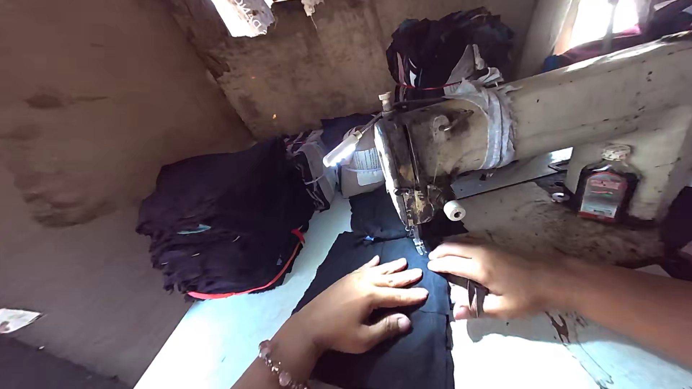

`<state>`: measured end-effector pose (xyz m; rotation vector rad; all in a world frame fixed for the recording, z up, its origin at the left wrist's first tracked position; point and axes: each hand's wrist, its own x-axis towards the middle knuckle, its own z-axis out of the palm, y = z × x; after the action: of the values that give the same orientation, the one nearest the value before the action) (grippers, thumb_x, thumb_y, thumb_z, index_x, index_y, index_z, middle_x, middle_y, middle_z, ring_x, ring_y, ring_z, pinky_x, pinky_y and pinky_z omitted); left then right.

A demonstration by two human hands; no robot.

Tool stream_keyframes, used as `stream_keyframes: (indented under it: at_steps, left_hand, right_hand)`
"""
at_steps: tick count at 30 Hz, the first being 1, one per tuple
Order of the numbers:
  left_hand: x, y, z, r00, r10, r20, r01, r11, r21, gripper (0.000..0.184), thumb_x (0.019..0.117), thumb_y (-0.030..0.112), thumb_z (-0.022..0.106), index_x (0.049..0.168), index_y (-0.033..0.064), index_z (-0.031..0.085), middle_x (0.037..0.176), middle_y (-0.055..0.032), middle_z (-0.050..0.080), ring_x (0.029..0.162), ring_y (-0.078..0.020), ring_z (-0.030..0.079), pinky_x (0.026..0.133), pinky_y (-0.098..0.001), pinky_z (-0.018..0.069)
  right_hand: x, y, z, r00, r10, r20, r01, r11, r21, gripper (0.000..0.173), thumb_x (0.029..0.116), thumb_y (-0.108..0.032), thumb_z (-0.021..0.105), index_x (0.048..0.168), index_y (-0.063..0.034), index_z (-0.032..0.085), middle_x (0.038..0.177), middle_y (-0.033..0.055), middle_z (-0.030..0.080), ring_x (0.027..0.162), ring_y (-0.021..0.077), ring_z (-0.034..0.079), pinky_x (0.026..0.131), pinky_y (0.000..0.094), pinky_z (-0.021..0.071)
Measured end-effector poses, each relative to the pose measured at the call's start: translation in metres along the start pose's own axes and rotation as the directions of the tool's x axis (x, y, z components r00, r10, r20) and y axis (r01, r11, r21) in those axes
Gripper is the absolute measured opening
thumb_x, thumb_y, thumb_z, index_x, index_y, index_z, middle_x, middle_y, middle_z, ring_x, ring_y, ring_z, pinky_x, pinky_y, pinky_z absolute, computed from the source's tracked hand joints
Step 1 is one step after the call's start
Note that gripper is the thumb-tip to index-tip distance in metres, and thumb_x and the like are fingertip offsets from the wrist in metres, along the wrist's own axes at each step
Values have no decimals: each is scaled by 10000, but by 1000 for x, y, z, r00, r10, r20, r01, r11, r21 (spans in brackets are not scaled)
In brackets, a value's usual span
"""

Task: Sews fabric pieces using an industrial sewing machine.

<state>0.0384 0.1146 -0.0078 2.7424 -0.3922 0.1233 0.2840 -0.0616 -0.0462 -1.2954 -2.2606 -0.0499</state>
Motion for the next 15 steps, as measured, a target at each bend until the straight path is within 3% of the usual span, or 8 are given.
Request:
stream_keyframes:
  at_steps: [4,7,10,15]
  left_hand:
    - [3,-8,0,1000,-9,19,6,993,122,516,1095,501,314,1455,253,588,1535,-32,535,1488,-272,409,1189,-624,295]
    - [5,-10,2,999,-35,-7,35,994,103,513,1095,491,315,1449,248,595,1537,-25,534,1494,-289,397,1164,-698,266]
    - [7,-9,4,996,-68,-50,72,994,84,475,1096,462,345,1404,250,638,1508,-8,565,1483,-304,412,1119,-765,255]
    - [11,-11,3,990,-132,-58,135,989,59,487,1091,442,349,1409,216,641,1498,-11,574,1480,-339,410,1085,-803,239]
  right_hand:
    - [0,2,-3,996,85,30,-84,996,-40,650,980,-554,545,1304,2,637,1247,172,664,1189,351,615,935,552,495]
    - [1,-3,0,999,-31,-32,29,997,-75,658,987,-597,508,1297,-32,642,1267,158,659,1213,319,616,977,499,510]
    - [4,-12,6,988,-148,-44,147,989,-32,669,1004,-601,476,1248,-2,648,1218,184,666,1192,314,622,1028,421,493]
    - [3,-9,9,997,-70,-41,67,995,-75,719,993,-614,468,1249,33,648,1197,195,671,1164,327,634,998,452,504]
